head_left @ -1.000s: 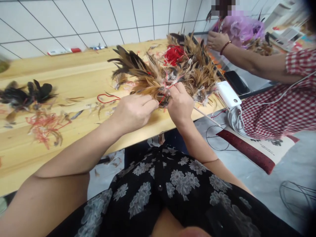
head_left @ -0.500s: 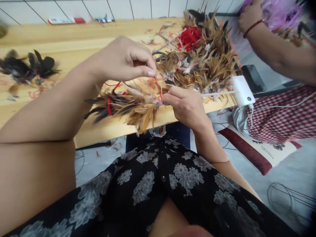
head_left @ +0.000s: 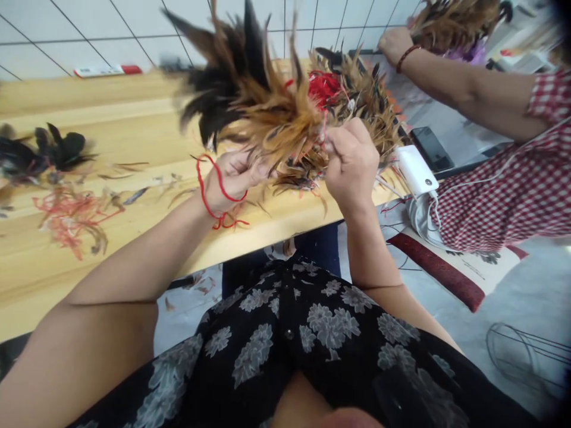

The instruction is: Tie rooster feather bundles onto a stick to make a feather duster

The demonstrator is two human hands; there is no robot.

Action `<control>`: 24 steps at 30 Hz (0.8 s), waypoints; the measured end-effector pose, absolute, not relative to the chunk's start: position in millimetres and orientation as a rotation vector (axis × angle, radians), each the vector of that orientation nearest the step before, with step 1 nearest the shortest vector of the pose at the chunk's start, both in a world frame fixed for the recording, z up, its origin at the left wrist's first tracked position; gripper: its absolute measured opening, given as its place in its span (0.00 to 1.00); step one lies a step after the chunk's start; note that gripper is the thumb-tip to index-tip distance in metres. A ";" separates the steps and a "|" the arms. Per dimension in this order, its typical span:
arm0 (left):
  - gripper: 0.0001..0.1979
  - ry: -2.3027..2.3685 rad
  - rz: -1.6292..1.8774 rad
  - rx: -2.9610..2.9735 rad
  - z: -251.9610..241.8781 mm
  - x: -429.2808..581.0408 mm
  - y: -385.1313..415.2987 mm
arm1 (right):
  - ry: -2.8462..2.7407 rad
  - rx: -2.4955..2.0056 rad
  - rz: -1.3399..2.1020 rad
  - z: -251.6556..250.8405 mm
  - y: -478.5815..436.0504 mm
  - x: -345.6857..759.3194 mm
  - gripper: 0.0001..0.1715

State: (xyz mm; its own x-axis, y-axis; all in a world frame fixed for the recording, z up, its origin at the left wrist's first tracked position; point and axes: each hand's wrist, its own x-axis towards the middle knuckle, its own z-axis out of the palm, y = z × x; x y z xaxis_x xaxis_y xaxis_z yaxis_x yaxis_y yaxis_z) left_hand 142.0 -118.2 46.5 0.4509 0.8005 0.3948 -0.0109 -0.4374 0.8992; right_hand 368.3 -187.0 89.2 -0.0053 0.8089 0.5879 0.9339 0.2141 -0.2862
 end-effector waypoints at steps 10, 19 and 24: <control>0.28 0.954 0.878 2.244 59.7 47.5 -82.1 | -1.528 -1.578 -0.359 64.5 -159.7 430.6 0.28; 0.40 0.654 1.086 2.467 58.2 152.4 -91.3 | -1.664 -1.312 -0.011 78.9 -153.6 375.5 0.24; 0.29 0.421 1.159 2.216 52.0 197.8 -99.1 | -1.664 -1.261 0.016 86.3 -153.6 367.8 0.22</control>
